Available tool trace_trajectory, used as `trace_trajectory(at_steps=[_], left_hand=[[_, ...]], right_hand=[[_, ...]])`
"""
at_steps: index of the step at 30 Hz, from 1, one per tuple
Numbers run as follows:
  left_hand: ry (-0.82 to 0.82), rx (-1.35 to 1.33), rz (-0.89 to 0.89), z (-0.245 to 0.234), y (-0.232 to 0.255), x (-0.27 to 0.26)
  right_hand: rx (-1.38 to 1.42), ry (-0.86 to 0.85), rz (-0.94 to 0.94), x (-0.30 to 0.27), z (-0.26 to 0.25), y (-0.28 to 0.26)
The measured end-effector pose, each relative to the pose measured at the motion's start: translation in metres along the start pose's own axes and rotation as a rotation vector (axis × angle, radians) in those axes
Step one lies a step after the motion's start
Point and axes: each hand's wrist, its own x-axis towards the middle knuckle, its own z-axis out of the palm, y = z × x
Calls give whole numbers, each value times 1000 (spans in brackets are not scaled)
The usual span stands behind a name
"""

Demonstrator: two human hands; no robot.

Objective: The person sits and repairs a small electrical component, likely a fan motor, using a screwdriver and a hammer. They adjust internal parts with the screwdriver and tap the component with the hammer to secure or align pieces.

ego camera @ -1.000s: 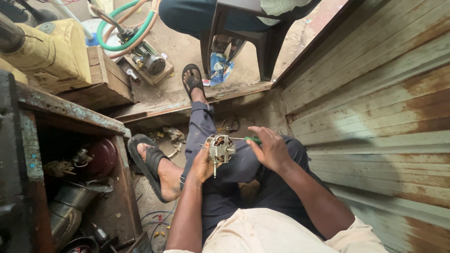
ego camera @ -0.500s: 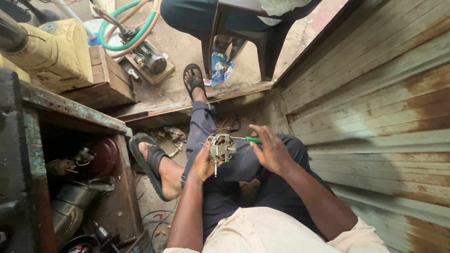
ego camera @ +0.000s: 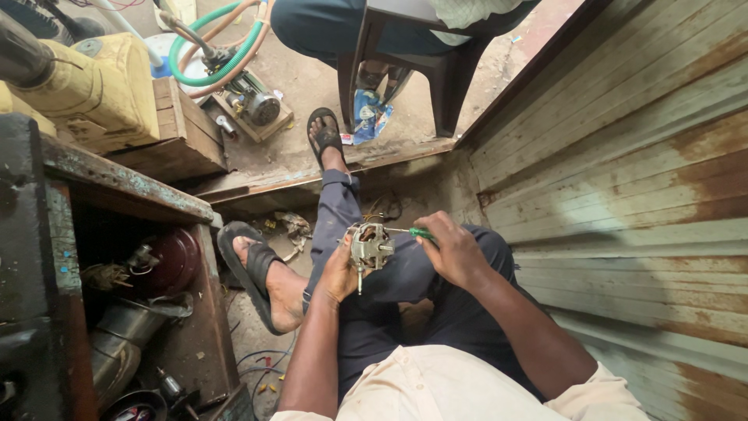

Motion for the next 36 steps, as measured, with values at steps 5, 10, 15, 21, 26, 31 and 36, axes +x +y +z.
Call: trace_trajectory(at_steps=[5,10,15,21,26,31,36], left_hand=[[-27,-2,1,3,2,0],[-24,-14,-7,3,2,0],[-28,-6,-8,0,1,0],[-28,1,-4,2,2,0],[-57,-27,3,8,5,-3],[-80,-22,12,10,5,-3],[-58,27,26,5,3,-3]], right_hand=[[32,-9,-8,1,-1,-2],[110,-41,1,0,2,0],[-24,0,-50,-1,5,3],[-57,75,-142,4,4,2],[-75,79,-125,8,3,3],[-89,65,-61,8,5,8],[-72,85,1,3,6,8]])
